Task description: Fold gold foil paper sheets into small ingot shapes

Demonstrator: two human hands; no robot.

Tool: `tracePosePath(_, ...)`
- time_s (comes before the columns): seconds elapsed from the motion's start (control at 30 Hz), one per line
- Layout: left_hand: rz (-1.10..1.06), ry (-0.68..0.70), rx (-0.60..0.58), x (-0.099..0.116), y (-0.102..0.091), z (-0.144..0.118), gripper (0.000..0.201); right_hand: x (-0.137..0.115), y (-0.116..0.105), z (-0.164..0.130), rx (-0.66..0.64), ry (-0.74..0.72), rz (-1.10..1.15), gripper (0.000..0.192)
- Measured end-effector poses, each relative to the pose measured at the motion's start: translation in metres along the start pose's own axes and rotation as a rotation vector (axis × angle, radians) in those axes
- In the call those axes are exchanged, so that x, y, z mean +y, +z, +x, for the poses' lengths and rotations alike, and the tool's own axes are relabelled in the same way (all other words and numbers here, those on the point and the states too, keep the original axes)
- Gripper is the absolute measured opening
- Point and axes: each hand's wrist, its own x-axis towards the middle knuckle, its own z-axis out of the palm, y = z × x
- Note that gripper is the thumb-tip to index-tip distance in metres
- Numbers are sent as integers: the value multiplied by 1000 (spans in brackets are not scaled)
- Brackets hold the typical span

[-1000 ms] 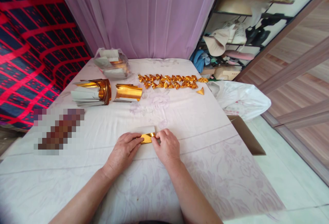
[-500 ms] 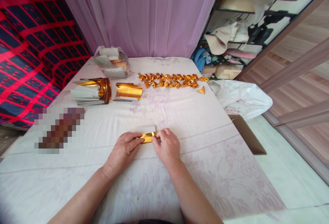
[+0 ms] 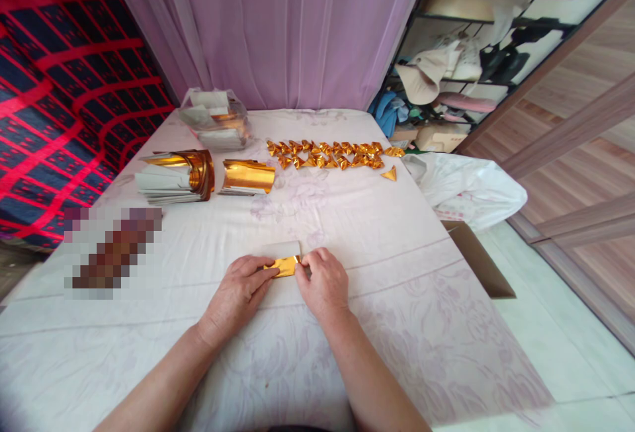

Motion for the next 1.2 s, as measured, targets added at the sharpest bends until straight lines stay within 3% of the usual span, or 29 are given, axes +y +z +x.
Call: tracePosePath(1.2,12,14,6,-1,0,0,22,-1,-2,0,-31,-3,20,18)
